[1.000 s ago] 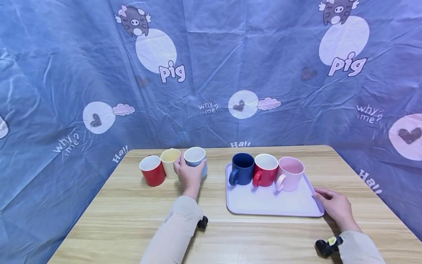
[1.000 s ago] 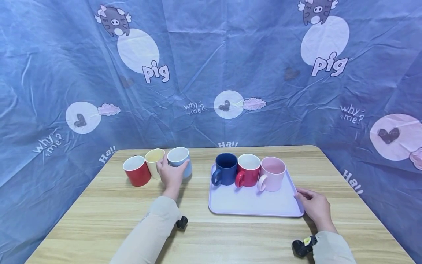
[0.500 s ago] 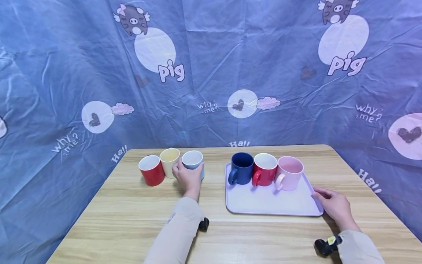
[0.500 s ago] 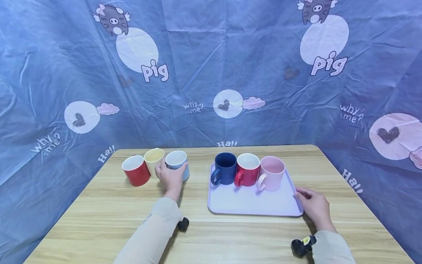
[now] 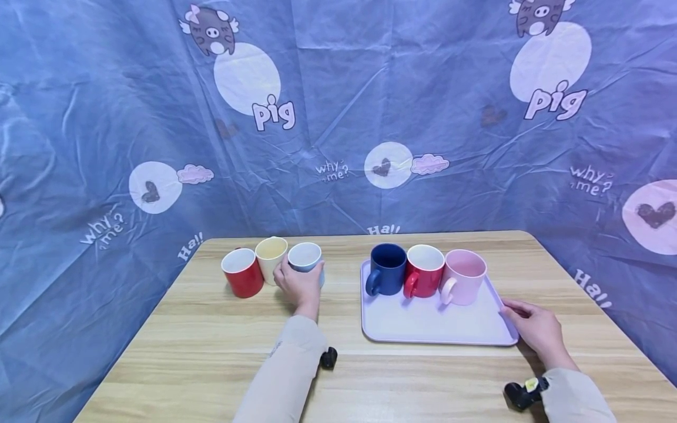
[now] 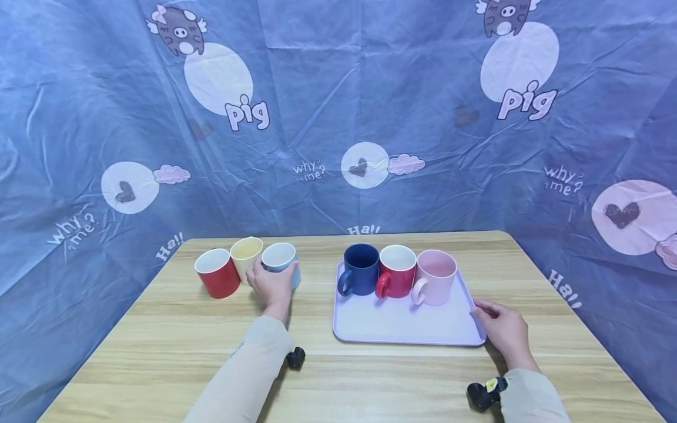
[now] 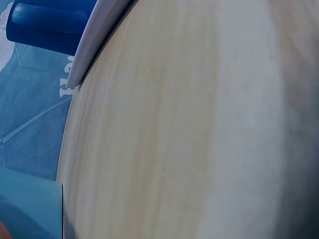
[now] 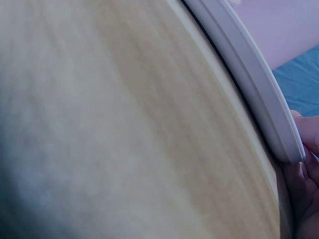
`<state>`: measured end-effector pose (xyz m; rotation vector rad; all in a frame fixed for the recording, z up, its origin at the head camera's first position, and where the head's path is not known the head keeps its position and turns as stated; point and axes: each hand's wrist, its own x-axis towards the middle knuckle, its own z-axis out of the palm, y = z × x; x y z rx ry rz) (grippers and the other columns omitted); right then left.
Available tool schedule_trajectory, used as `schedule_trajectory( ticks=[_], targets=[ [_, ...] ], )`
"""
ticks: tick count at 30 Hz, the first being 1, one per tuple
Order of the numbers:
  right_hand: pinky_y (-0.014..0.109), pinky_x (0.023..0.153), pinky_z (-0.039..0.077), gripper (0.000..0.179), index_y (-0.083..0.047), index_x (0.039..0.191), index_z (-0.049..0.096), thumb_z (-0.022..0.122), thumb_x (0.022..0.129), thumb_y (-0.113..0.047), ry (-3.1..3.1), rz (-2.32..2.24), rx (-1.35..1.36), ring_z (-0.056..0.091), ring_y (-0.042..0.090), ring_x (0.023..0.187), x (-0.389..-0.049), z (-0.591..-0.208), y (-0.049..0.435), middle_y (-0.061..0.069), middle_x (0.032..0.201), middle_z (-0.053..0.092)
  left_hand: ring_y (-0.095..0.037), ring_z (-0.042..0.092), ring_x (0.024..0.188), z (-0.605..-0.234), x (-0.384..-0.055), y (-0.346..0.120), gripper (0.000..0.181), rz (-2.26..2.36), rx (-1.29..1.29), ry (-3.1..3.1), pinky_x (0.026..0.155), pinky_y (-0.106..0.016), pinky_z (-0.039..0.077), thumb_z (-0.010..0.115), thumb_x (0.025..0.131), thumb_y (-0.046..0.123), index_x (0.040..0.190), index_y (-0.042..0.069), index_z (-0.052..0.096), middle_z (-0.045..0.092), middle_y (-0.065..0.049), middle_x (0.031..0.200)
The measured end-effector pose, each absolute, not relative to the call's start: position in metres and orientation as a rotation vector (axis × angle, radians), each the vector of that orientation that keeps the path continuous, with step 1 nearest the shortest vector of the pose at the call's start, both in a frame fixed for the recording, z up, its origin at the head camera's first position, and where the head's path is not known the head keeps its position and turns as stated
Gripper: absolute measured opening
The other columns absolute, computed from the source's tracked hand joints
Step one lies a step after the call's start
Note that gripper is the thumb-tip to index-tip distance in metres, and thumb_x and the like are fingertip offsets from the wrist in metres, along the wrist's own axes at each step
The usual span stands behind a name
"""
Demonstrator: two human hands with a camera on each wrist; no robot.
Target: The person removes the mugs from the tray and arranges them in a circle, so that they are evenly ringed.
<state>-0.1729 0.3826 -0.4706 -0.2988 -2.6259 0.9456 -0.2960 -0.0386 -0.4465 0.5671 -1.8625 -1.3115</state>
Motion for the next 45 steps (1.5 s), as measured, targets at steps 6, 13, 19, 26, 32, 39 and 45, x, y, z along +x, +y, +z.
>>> schedule_trajectory(
  ticks=[6, 13, 19, 26, 32, 39, 45],
  targets=[
    [0.056, 0.083, 0.039, 0.039, 0.006, 0.112, 0.066, 0.061, 0.093, -0.028, -2.636, 0.954, -0.302, 0.049, 0.053, 0.108, -0.173, -0.471, 0.383, 0.032, 0.112, 0.059, -0.033, 0.042, 0.118, -0.447, -0.298, -0.039, 0.086, -1.316, 0.609, -1.873, 0.096, -0.048, 0.040, 0.095, 0.051, 0.026, 0.125, 0.007, 0.056, 0.048, -0.017, 0.125],
    [0.057, 0.083, 0.039, 0.040, 0.006, 0.112, 0.065, 0.060, 0.093, -0.029, -2.648, 0.950, -0.312, 0.048, 0.054, 0.109, -0.172, -0.470, 0.383, 0.034, 0.114, 0.057, -0.035, 0.042, 0.117, -0.447, -0.301, -0.038, 0.085, -1.284, 0.619, -1.847, 0.096, -0.047, 0.039, 0.094, 0.051, 0.026, 0.123, 0.004, 0.055, 0.048, -0.019, 0.123],
    [0.057, 0.084, 0.039, 0.040, 0.006, 0.113, 0.065, 0.060, 0.094, -0.028, -2.652, 0.958, -0.323, 0.047, 0.054, 0.109, -0.172, -0.469, 0.382, 0.034, 0.115, 0.057, -0.036, 0.041, 0.117, -0.447, -0.303, -0.038, 0.085, -1.256, 0.654, -1.866, 0.096, -0.047, 0.039, 0.094, 0.052, 0.030, 0.123, 0.005, 0.052, 0.047, -0.018, 0.122],
    [0.057, 0.083, 0.040, 0.040, 0.006, 0.113, 0.065, 0.061, 0.093, -0.028, -2.643, 0.955, -0.315, 0.048, 0.053, 0.109, -0.173, -0.471, 0.383, 0.033, 0.114, 0.058, -0.036, 0.040, 0.117, -0.445, -0.302, -0.038, 0.088, -1.252, 0.665, -1.891, 0.095, -0.048, 0.038, 0.093, 0.053, 0.033, 0.125, 0.006, 0.050, 0.046, -0.018, 0.123],
    [0.056, 0.082, 0.040, 0.040, 0.006, 0.112, 0.065, 0.061, 0.093, -0.029, -2.639, 0.944, -0.307, 0.050, 0.053, 0.107, -0.173, -0.472, 0.385, 0.032, 0.111, 0.060, -0.035, 0.040, 0.117, -0.446, -0.301, -0.037, 0.097, -1.255, 0.650, -1.901, 0.096, -0.047, 0.037, 0.094, 0.051, 0.039, 0.129, 0.005, 0.047, 0.044, -0.018, 0.125],
    [0.056, 0.082, 0.040, 0.039, 0.006, 0.111, 0.066, 0.061, 0.093, -0.027, -2.633, 0.948, -0.302, 0.050, 0.053, 0.107, -0.172, -0.470, 0.383, 0.031, 0.109, 0.061, -0.034, 0.038, 0.120, -0.444, -0.295, -0.035, 0.108, -1.275, 0.650, -1.862, 0.099, -0.046, 0.036, 0.092, 0.050, 0.046, 0.136, 0.005, 0.041, 0.042, -0.018, 0.130],
    [0.056, 0.082, 0.039, 0.039, 0.007, 0.112, 0.065, 0.061, 0.093, -0.027, -2.631, 0.949, -0.302, 0.050, 0.053, 0.107, -0.171, -0.469, 0.382, 0.030, 0.107, 0.062, -0.032, 0.038, 0.121, -0.441, -0.287, -0.030, 0.107, -1.295, 0.562, -1.772, 0.100, -0.046, 0.034, 0.092, 0.051, 0.044, 0.137, 0.005, 0.042, 0.043, -0.016, 0.129]
  ],
)
